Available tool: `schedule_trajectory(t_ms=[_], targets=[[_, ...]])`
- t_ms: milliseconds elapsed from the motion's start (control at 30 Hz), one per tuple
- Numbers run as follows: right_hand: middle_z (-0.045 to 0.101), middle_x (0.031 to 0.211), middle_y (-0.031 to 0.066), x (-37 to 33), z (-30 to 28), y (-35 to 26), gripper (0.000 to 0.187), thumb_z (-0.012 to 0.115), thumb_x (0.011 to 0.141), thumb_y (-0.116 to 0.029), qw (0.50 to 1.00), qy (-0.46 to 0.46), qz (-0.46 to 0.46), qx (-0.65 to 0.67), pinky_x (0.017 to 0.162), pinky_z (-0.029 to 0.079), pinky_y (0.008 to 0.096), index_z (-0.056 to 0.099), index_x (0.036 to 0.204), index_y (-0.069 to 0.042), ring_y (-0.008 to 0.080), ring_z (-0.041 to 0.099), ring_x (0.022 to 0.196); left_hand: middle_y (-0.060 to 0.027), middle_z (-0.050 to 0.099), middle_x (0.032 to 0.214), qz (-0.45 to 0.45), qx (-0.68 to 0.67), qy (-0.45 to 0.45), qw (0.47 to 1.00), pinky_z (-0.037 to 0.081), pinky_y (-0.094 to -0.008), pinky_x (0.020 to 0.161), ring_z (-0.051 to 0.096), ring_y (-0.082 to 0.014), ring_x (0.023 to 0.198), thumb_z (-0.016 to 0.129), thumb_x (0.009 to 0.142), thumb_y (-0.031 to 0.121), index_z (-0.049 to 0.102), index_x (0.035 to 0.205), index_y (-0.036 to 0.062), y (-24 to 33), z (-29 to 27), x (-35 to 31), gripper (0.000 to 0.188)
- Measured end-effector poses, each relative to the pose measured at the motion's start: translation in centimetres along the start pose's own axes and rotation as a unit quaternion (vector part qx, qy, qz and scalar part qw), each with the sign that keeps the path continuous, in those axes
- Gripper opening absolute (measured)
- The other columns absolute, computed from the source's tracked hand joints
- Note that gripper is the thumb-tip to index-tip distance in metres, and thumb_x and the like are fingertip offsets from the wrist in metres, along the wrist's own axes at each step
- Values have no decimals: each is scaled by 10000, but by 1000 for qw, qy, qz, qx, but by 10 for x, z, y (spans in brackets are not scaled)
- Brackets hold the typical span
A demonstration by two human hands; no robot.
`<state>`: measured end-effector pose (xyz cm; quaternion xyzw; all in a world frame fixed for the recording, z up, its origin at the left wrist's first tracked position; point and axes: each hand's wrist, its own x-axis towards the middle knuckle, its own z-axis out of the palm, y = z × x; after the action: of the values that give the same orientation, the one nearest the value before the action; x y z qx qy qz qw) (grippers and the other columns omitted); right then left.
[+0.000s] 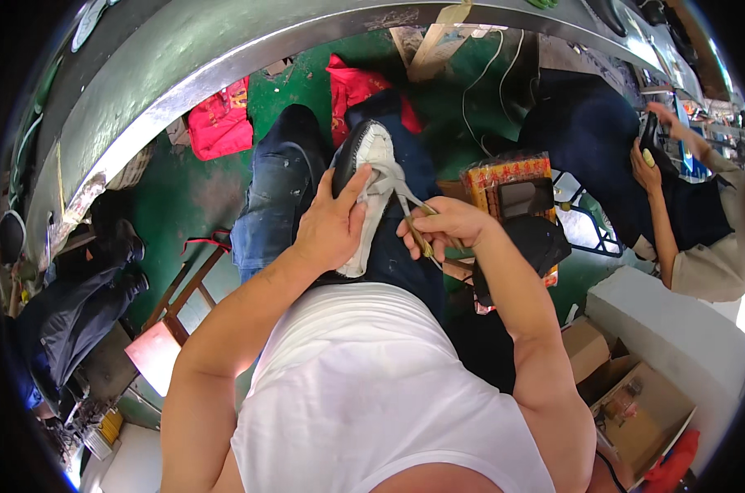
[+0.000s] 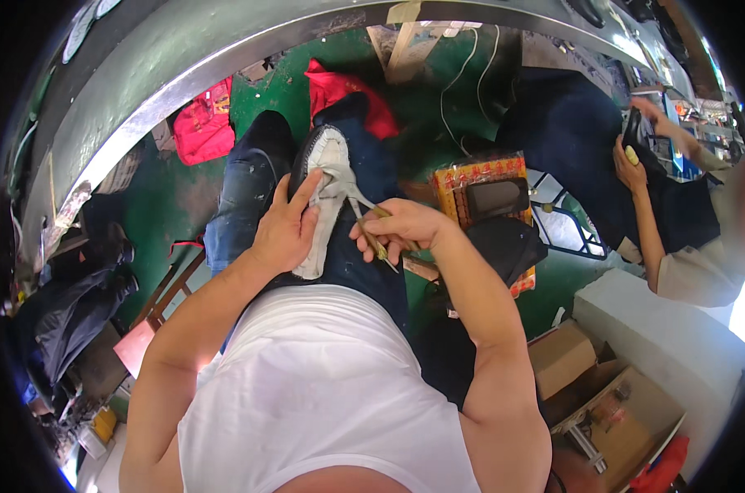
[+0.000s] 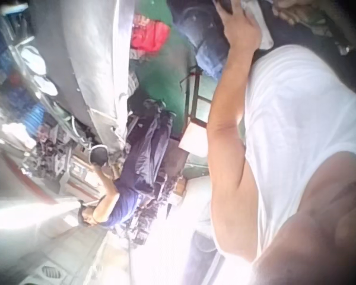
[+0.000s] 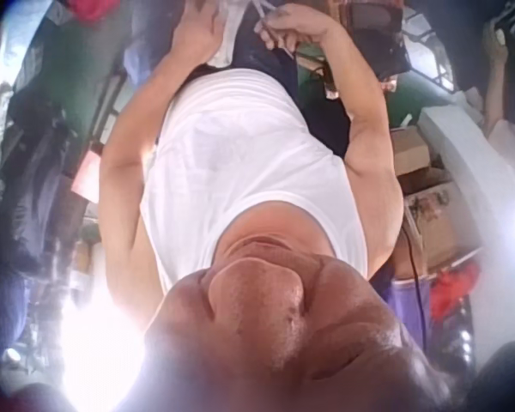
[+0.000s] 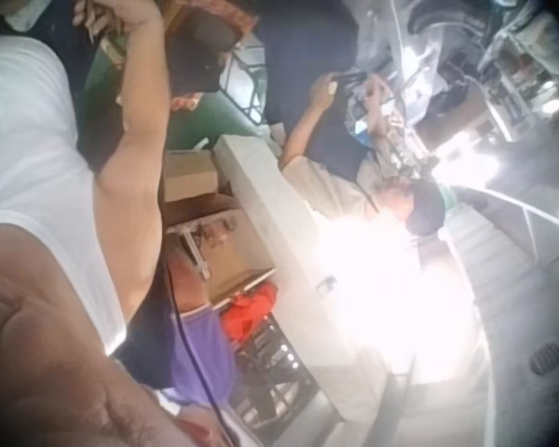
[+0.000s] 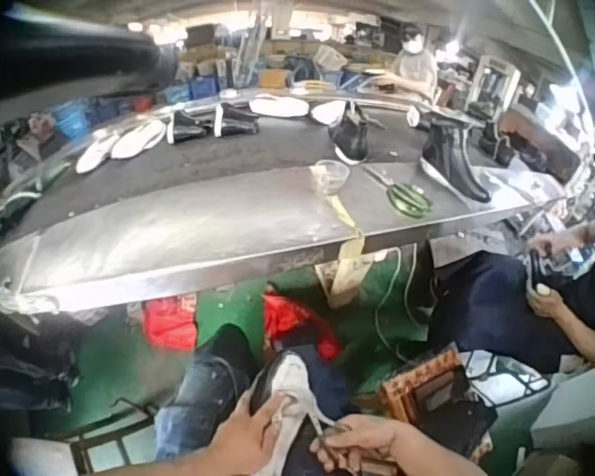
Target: The recorder uses lasting pliers and a hammer to pull and secure the shoe upper material over the last in a manufacturing setting.
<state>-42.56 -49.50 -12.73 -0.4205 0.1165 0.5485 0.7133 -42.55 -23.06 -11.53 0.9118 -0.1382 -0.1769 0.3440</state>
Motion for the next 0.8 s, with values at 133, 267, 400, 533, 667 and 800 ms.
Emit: schedule_trajectory(t_ms=[133,267,400,533,667,800], targets=[[635,837,56,-12,13,-22,392,525,1010,-354,951,185,-15,-246,438,458,217,584,1098,24,143,649,716,-422,369,1384,-21,13,0,1000,471,-507,979,461,-558,1233,475,992,231,325,1515,295,0,1,2,548],[636,798,56,15,31,-37,423,427,1043,-358,886,205,-186,-371,536,476,279,590,976,27,128,621,638,-413,384,1380,3,32,-20,999,471,-508,978,459,-555,1239,466,997,237,329,1513,302,0,0,5,537],[625,686,104,25,36,-50,494,457,1022,-407,848,258,-151,-437,573,488,369,588,844,35,194,613,570,-389,296,1458,-19,27,-58,998,457,-500,1001,442,-540,1265,461,1004,242,247,1545,266,2,0,4,582],[652,736,179,18,44,-53,488,456,1022,-402,785,232,-163,-550,623,494,412,603,869,38,300,653,648,-374,172,1527,-23,-73,4,997,352,-435,1113,319,-479,1397,499,994,207,15,1563,43,-3,8,3,765],[648,832,283,13,49,-43,474,446,1019,-391,806,233,-127,-530,735,472,507,607,893,37,466,621,827,-370,166,1538,-23,-113,30,993,258,-387,1166,230,-430,1456,545,976,181,-76,1513,-83,-13,22,3,862],[655,854,286,13,46,-20,471,432,1020,-399,783,249,-161,-546,766,460,536,606,928,29,486,611,872,-347,251,1514,-41,-143,47,988,285,-400,1156,313,-424,1419,650,917,220,-26,1516,-90,-19,27,5,954]])
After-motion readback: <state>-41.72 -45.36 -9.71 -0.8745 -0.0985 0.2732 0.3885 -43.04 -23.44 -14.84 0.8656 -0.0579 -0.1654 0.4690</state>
